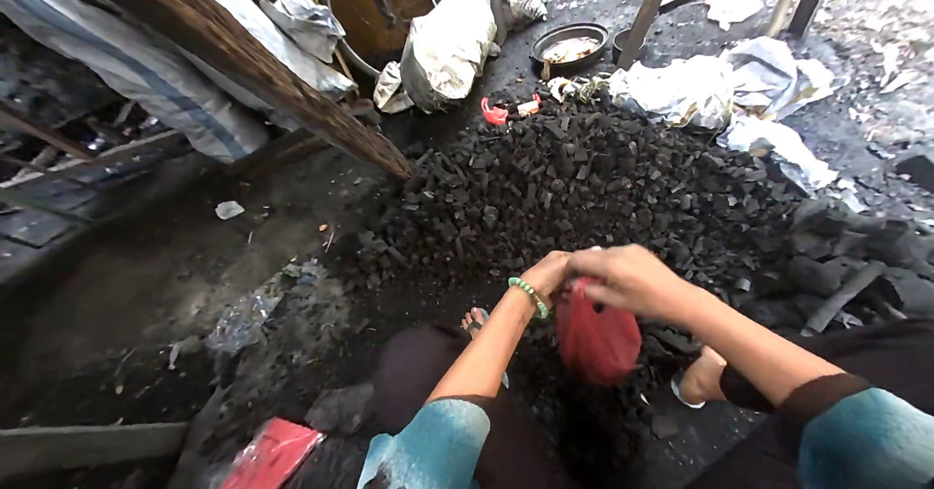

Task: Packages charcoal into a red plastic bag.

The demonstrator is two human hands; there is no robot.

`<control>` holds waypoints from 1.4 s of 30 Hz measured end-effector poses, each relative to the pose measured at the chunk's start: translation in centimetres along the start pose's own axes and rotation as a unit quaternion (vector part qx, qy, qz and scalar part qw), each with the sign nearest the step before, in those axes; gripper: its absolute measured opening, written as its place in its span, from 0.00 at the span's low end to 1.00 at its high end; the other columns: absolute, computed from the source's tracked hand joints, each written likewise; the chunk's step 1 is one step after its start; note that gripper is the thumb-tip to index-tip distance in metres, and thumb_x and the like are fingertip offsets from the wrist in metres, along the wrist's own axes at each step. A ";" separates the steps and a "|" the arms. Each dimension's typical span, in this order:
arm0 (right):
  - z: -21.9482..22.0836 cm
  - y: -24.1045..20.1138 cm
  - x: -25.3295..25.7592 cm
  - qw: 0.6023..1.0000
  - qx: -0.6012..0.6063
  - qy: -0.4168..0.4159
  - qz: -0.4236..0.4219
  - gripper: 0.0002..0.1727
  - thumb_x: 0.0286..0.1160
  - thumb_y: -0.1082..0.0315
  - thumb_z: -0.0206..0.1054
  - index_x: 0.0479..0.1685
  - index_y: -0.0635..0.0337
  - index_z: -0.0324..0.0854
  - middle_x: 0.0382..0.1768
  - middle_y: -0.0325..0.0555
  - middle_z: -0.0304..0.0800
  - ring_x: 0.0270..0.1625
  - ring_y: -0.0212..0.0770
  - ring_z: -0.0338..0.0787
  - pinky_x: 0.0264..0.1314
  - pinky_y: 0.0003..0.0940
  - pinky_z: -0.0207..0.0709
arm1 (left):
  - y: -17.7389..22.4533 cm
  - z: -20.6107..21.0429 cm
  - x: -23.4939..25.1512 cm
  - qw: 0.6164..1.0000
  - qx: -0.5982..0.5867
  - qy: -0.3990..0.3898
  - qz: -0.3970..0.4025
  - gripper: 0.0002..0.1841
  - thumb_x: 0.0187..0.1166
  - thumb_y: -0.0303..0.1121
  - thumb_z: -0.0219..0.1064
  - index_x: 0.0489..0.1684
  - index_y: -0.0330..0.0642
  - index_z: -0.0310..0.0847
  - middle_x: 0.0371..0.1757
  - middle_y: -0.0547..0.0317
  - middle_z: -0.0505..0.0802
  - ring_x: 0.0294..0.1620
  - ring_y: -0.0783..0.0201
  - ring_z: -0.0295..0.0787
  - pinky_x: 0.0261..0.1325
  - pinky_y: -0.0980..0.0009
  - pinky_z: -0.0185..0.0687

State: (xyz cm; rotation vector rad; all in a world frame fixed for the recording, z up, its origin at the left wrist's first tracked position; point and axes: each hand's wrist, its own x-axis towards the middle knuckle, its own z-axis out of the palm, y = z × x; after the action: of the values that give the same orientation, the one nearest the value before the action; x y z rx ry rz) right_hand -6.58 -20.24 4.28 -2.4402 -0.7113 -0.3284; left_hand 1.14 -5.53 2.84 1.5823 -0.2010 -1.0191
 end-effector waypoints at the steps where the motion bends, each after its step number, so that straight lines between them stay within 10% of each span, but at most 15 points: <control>1: -1.0 0.3 0.6 0.999 0.011 0.028 0.040 0.10 0.68 0.76 0.72 0.48 0.64 0.88 0.39 0.53 0.94 0.39 0.53 0.94 0.42 0.59 0.85 | 0.4 0.1 -0.4 0.998 -0.060 -0.012 -0.005 0.21 0.95 0.43 0.44 0.28 0.49 0.74 0.14 0.72 0.77 0.11 0.80 0.68 0.15 0.83 0.64; 4: -3.1 2.3 1.0 0.990 -0.053 0.097 0.084 0.15 0.61 0.70 0.79 0.49 0.63 0.88 0.39 0.54 0.92 0.34 0.53 0.91 0.35 0.58 0.82 | 0.4 -0.6 0.0 0.990 -0.103 -0.099 0.001 0.28 0.93 0.55 0.37 0.30 0.52 0.76 0.13 0.73 0.75 0.08 0.81 0.60 0.10 0.84 0.54; 7: -4.1 4.6 -0.2 0.972 -0.104 0.156 0.141 0.22 0.61 0.58 0.81 0.47 0.67 0.88 0.40 0.60 0.90 0.34 0.60 0.90 0.33 0.64 0.79 | 0.3 -0.3 -0.2 0.992 0.020 -0.103 0.065 0.17 0.93 0.44 0.47 0.38 0.49 0.77 0.16 0.73 0.76 0.12 0.82 0.63 0.15 0.85 0.60; 10: -2.8 6.1 -1.7 0.940 0.036 0.222 0.257 0.20 0.64 0.59 0.82 0.44 0.67 0.88 0.38 0.55 0.91 0.35 0.47 0.88 0.40 0.52 0.81 | 0.9 -0.1 -0.2 0.941 0.296 -0.044 0.160 0.15 0.81 0.31 0.70 0.62 0.35 0.82 0.46 0.47 0.92 0.46 0.57 0.89 0.53 0.55 0.84; 13: 0.9 6.4 -2.9 0.872 0.337 0.205 0.290 0.17 0.83 0.60 0.59 0.57 0.62 0.84 0.41 0.41 0.93 0.26 0.28 0.87 0.26 0.27 0.83 | 0.4 0.6 0.5 0.868 0.448 0.012 0.213 0.14 0.82 0.30 0.66 0.62 0.37 0.86 0.56 0.41 0.93 0.59 0.43 0.91 0.64 0.37 0.80; 15: 3.3 6.5 -3.8 0.811 0.484 0.140 0.298 0.31 0.89 0.44 0.42 0.62 0.59 0.82 0.38 0.40 0.96 0.25 0.32 0.90 0.25 0.29 0.86 | -0.2 0.5 0.6 0.864 0.438 0.029 0.248 0.14 0.82 0.28 0.64 0.61 0.39 0.88 0.56 0.44 0.93 0.59 0.46 0.91 0.64 0.40 0.81; 18: 4.8 5.8 -3.5 0.766 0.508 0.147 0.366 0.37 0.93 0.44 0.28 0.40 0.57 0.81 0.24 0.36 0.88 0.22 0.29 0.84 0.24 0.25 0.80 | -0.9 0.8 0.2 0.848 0.421 0.099 0.307 0.10 0.80 0.27 0.68 0.55 0.38 0.88 0.45 0.45 0.94 0.43 0.47 0.92 0.48 0.43 0.85; 21: 4.8 4.4 -1.8 0.711 0.493 0.217 0.452 0.33 0.96 0.45 0.36 0.28 0.54 0.76 0.13 0.34 0.74 0.10 0.25 0.68 0.11 0.20 0.61 | -2.5 1.5 0.7 0.735 0.500 0.175 0.423 0.17 0.77 0.26 0.69 0.64 0.38 0.87 0.41 0.43 0.95 0.39 0.45 0.95 0.42 0.46 0.89; 24: 4.5 4.8 -2.2 0.706 0.548 0.222 0.390 0.15 0.93 0.64 0.47 0.44 0.56 0.79 0.20 0.34 0.82 0.13 0.22 0.71 0.12 0.16 0.64 | -3.3 1.3 1.3 0.634 0.550 0.199 0.506 0.07 0.74 0.28 0.73 0.44 0.36 0.93 0.32 0.46 0.92 0.34 0.47 0.94 0.37 0.52 0.89; 27: 4.4 5.1 -3.0 0.758 0.528 0.198 0.326 0.12 0.68 0.69 0.54 0.48 0.54 0.78 0.19 0.31 0.78 0.15 0.23 0.73 0.17 0.18 0.68 | 0.3 2.3 -2.9 0.837 0.492 0.065 0.231 0.14 0.88 0.33 0.61 0.46 0.31 0.90 0.45 0.41 0.92 0.50 0.46 0.91 0.57 0.46 0.82; 30: 4.8 4.0 -3.1 0.826 0.428 0.202 0.306 0.06 0.78 0.71 0.59 0.42 0.59 0.81 0.20 0.33 0.82 0.18 0.23 0.74 0.21 0.19 0.68 | 0.8 2.5 -3.7 0.980 0.188 -0.007 0.058 0.14 0.91 0.32 0.56 0.37 0.33 0.83 0.33 0.55 0.83 0.34 0.66 0.76 0.43 0.68 0.73; 35: 6.5 1.1 -3.0 0.791 0.370 0.372 0.314 0.09 0.87 0.60 0.56 0.46 0.53 0.78 0.25 0.30 0.78 0.23 0.22 0.74 0.27 0.19 0.70 | -0.8 5.2 -2.3 0.944 -0.320 0.060 0.046 0.14 0.84 0.27 0.56 0.22 0.50 0.74 0.16 0.71 0.74 0.14 0.78 0.69 0.21 0.85 0.68; 39: 6.5 0.7 -4.7 0.836 0.323 0.382 0.225 0.32 0.58 0.35 0.76 0.45 0.53 0.76 0.38 0.28 0.79 0.36 0.19 0.80 0.38 0.17 0.77 | -0.1 5.2 -3.2 0.967 -0.242 0.055 0.059 0.26 0.92 0.53 0.44 0.32 0.46 0.80 0.25 0.65 0.86 0.24 0.73 0.82 0.32 0.77 0.80; 42: 6.1 0.8 -5.2 0.872 0.215 0.394 0.196 0.26 0.53 0.45 0.80 0.30 0.61 0.83 0.40 0.37 0.81 0.40 0.22 0.81 0.42 0.17 0.78 | 0.5 4.2 -4.7 0.991 -0.120 0.045 0.042 0.39 0.92 0.62 0.33 0.47 0.38 0.84 0.34 0.59 0.88 0.32 0.69 0.83 0.42 0.71 0.81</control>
State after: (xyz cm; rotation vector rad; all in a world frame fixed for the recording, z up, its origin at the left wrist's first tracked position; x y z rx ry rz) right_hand -10.00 -19.40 -2.97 -1.7298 0.0777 -0.8281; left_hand -4.39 -5.76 5.87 1.3859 -0.0801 -0.8701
